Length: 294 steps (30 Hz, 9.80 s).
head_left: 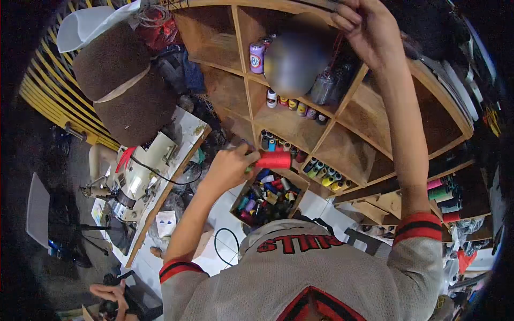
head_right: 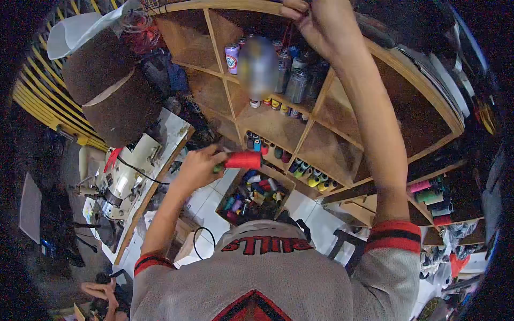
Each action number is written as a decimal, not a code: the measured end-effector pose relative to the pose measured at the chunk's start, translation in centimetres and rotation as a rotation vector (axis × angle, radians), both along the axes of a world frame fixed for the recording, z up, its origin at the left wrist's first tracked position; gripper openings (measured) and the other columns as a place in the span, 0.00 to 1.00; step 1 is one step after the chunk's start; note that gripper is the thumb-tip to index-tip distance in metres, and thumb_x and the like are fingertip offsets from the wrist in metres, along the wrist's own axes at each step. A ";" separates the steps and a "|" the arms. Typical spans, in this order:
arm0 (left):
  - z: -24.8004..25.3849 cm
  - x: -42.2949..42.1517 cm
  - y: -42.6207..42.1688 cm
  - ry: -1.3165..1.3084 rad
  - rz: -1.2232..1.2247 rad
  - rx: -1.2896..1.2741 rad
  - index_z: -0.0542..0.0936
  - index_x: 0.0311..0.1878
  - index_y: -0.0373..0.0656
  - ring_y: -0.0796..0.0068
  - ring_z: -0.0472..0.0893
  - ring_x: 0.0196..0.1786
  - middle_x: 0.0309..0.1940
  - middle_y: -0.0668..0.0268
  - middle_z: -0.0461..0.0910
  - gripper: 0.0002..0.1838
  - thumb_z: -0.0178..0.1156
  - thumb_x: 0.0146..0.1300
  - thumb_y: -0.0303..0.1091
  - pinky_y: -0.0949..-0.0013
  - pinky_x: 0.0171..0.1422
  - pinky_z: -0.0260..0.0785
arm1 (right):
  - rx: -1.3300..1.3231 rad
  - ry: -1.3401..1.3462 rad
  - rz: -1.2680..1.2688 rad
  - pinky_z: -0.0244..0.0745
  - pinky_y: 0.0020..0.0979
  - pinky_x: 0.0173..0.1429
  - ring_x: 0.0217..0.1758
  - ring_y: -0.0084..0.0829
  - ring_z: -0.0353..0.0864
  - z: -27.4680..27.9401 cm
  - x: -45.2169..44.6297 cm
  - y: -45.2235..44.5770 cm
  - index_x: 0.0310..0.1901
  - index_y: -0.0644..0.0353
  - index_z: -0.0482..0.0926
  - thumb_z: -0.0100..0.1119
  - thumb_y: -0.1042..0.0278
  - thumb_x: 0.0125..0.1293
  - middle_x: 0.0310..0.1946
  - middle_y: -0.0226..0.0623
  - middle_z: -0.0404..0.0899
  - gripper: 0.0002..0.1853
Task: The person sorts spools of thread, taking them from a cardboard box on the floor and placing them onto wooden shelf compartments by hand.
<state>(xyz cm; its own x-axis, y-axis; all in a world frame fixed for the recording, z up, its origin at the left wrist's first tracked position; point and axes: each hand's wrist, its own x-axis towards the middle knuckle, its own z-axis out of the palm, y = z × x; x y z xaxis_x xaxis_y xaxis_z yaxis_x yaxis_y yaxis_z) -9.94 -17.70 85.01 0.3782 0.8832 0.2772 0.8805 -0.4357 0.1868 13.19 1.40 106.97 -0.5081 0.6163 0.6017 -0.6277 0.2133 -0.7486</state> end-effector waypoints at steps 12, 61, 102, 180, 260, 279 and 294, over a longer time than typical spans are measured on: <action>4.8 -1.1 -5.8 -1.719 -0.313 -0.255 0.72 0.46 0.43 0.59 0.81 0.39 0.40 0.51 0.77 0.30 0.73 0.42 0.46 0.64 0.39 0.75 | 0.365 -0.548 -0.517 0.66 0.23 0.36 0.31 0.18 0.69 -11.3 -0.3 3.1 0.39 0.63 0.75 0.50 0.55 0.69 0.26 0.26 0.71 0.17; 7.3 0.7 2.8 -0.358 0.389 0.693 0.77 0.41 0.42 0.59 0.80 0.41 0.41 0.57 0.79 0.16 0.67 0.46 0.27 0.64 0.47 0.73 | 0.461 -1.105 -0.073 0.74 0.32 0.43 0.36 0.33 0.82 -11.2 4.9 -9.6 0.37 0.64 0.81 0.58 0.65 0.63 0.32 0.40 0.82 0.10; 8.3 4.4 -0.9 -0.069 -0.002 0.468 0.80 0.36 0.49 0.61 0.80 0.31 0.40 0.58 0.77 0.09 0.63 0.49 0.30 0.64 0.32 0.73 | 1.077 -0.821 -0.515 0.75 0.39 0.41 0.34 0.46 0.80 -7.6 2.2 -6.8 0.37 0.62 0.82 0.57 0.64 0.61 0.32 0.44 0.81 0.11; 1.7 1.1 -2.3 0.273 -0.250 0.170 0.78 0.32 0.50 0.65 0.79 0.28 0.33 0.62 0.74 0.05 0.60 0.49 0.34 0.65 0.28 0.72 | 0.063 -0.081 -0.979 0.63 0.24 0.39 0.28 0.19 0.69 2.5 16.9 -5.8 0.44 0.63 0.73 0.55 0.59 0.67 0.25 0.24 0.70 0.14; -3.2 13.5 0.9 -1.836 0.415 -0.221 0.67 0.59 0.34 0.62 0.79 0.49 0.52 0.54 0.74 0.28 0.62 0.54 0.27 0.59 0.50 0.76 | 0.033 -1.517 -1.262 0.70 0.32 0.55 0.52 0.33 0.76 -25.2 22.5 25.0 0.52 0.66 0.73 0.65 0.53 0.56 0.48 0.43 0.78 0.28; 0.5 6.1 -1.3 -1.779 0.102 -0.433 0.72 0.56 0.29 0.63 0.81 0.45 0.48 0.53 0.78 0.23 0.61 0.56 0.25 0.63 0.49 0.76 | -0.279 -0.301 0.108 0.69 0.30 0.58 0.54 0.26 0.74 -23.9 1.3 -13.7 0.67 0.60 0.58 0.63 0.69 0.60 0.57 0.39 0.71 0.35; -0.1 -0.5 -4.9 -0.692 0.217 0.153 0.81 0.48 0.39 0.68 0.80 0.45 0.43 0.60 0.80 0.22 0.69 0.45 0.25 0.69 0.51 0.71 | 0.271 -0.841 -0.590 0.76 0.30 0.44 0.39 0.33 0.83 -21.3 0.3 -20.0 0.39 0.61 0.82 0.54 0.66 0.65 0.35 0.42 0.83 0.10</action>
